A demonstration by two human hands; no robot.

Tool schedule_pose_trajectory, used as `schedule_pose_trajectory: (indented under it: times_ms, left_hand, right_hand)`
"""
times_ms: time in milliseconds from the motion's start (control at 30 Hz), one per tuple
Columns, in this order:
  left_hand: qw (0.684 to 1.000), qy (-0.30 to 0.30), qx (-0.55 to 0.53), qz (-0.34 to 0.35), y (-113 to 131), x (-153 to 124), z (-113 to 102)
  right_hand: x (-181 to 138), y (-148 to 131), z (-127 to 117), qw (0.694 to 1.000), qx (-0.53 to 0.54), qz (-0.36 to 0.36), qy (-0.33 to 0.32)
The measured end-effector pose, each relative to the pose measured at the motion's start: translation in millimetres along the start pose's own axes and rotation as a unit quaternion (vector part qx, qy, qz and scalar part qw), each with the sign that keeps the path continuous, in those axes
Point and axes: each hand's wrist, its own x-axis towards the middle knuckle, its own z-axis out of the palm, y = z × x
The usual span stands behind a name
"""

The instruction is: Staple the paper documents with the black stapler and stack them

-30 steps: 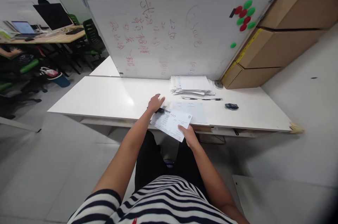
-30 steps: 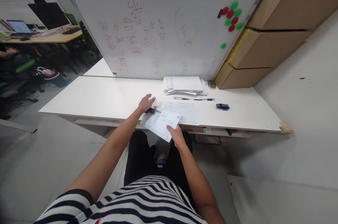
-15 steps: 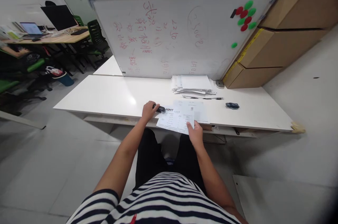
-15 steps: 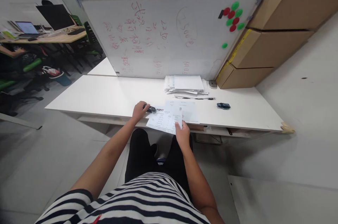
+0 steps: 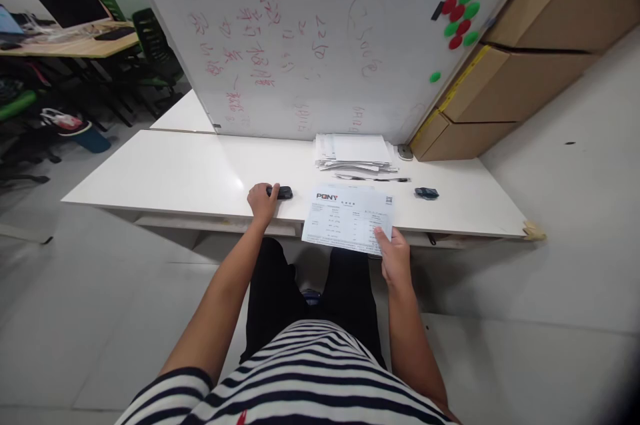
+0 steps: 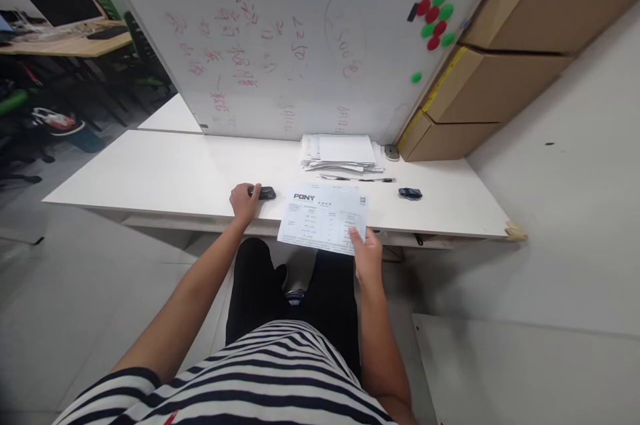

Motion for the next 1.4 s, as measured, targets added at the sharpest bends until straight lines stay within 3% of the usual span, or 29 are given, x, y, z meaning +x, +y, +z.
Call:
schedule_pose_trajectory:
  times_ms: [200,367,567,833,1100,1300,1400]
  left_hand:
    - [1.0,-0.016,-0.012,0.008,2,0,-1]
    - [0.997,-0.054,-0.001,0.051,3,0,-2]
    - [0.997,-0.047,0.014,0.06,2,0,0]
    - [0.997,-0.047,0.009,0.057,1,0,-1]
    - [0.997,-0.041,0.004,0.058,2,-1,-1]
    - [0.998,-0.042,0.002,0.056,2,-1,0]
    - [0.997,-0.037,-0.002,0.061,1,-1,1]
  right_hand:
    - [18,11,-8,0.999,0.039,-0.002,0.02]
    - [76,10,-21,0.996,0.04,-0.049,0.067]
    - [136,7,-21,0.995,0.022,0.096,-0.002]
    - [141,16,-2,0.988,-0.062,0.101,-0.096]
    - [139,21,-1,0.973,-0.216,0.04,-0.063]
    - [133,16,0,0.933,-0.36,0.007,-0.022]
    - [125,19,5,0.861,-0.507,-0.034,-0.003]
